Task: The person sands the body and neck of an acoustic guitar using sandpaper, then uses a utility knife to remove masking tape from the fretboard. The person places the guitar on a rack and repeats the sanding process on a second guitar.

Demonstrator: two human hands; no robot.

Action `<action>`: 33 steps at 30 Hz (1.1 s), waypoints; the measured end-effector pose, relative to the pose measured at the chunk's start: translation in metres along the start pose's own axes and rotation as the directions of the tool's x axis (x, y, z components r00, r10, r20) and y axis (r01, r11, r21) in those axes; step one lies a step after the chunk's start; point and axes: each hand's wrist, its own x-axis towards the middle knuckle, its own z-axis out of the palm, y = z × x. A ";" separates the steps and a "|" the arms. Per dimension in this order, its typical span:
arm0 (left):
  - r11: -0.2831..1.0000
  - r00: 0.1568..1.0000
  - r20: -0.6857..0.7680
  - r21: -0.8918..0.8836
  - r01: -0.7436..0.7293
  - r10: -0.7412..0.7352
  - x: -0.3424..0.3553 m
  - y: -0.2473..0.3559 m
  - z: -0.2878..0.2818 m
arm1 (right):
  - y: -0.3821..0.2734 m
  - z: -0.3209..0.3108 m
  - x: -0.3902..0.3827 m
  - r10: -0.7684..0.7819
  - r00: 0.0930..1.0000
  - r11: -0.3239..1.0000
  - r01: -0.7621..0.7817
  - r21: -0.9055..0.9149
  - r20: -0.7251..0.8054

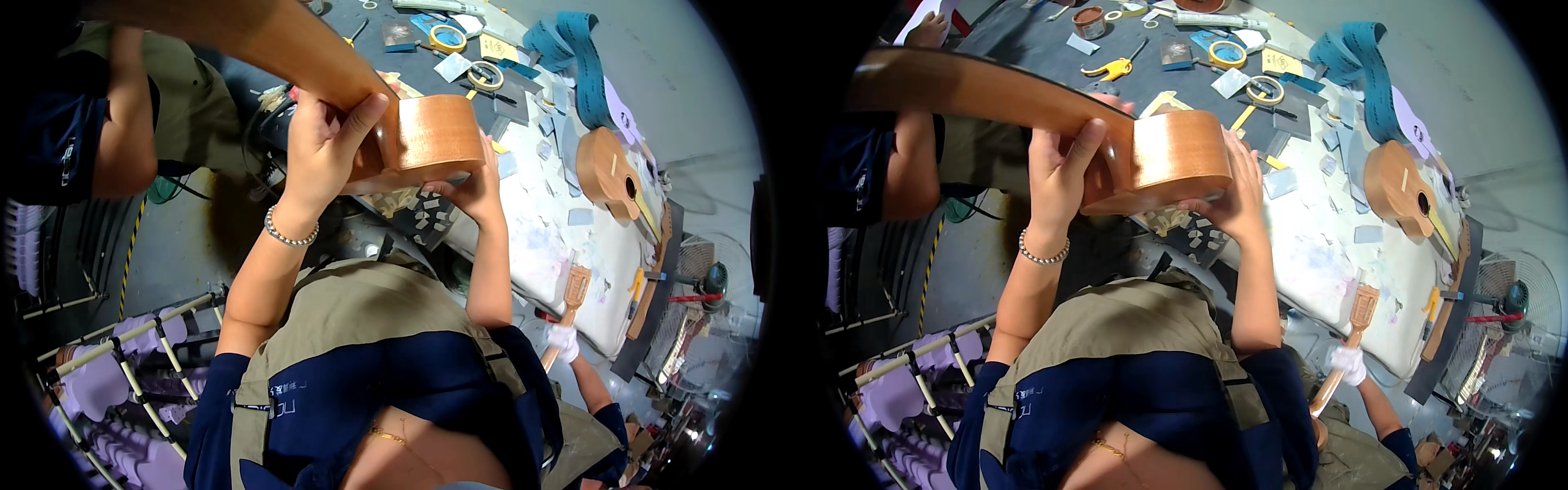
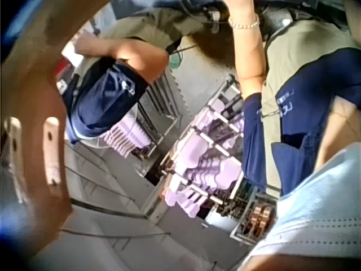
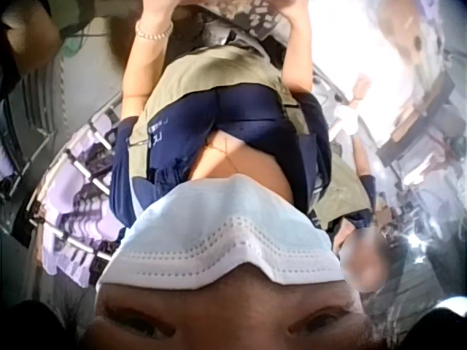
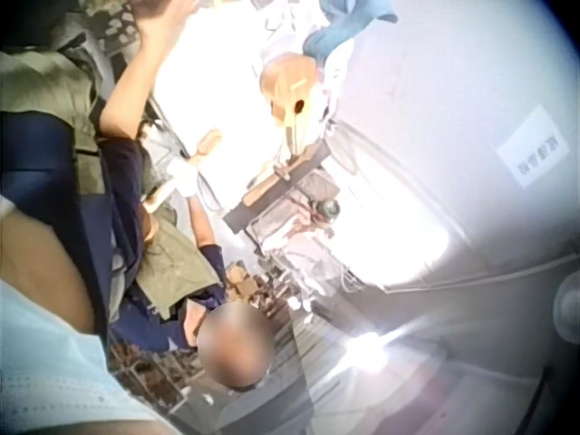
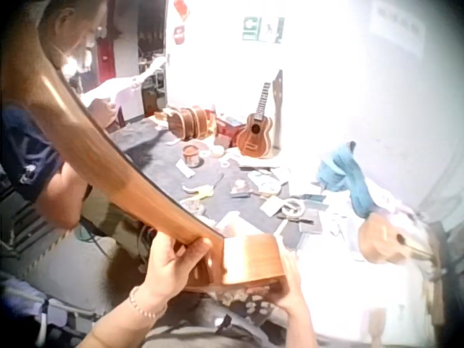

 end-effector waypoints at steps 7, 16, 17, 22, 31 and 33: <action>0.991 0.948 -0.317 0.128 0.033 0.009 -0.077 0.028 -0.068 | 0.031 0.066 -0.043 0.475 0.833 0.726 -0.188 0.662 -0.284; 0.921 0.495 -0.785 -0.379 0.094 -0.373 -0.173 0.016 -0.135 | 0.002 0.096 -0.056 0.440 0.787 0.102 -0.521 0.847 0.431; 0.916 0.473 -0.795 -0.393 0.076 -0.380 -0.181 0.014 -0.138 | -0.002 0.097 -0.055 0.429 0.786 0.091 -0.528 0.845 0.445; 0.892 0.440 -0.799 -0.453 0.009 -0.410 -0.213 0.004 -0.158 | -0.024 0.096 -0.051 0.344 0.825 0.072 -0.500 0.863 0.449; 0.819 0.321 -0.782 -0.573 -0.032 -0.535 -0.275 -0.028 -0.225 | -0.074 0.092 -0.053 0.258 0.894 0.278 -0.431 0.858 0.366; 0.807 0.314 -0.768 -0.590 -0.004 -0.559 -0.275 -0.028 -0.227 | -0.080 0.089 -0.054 0.242 0.906 0.336 -0.413 0.846 0.346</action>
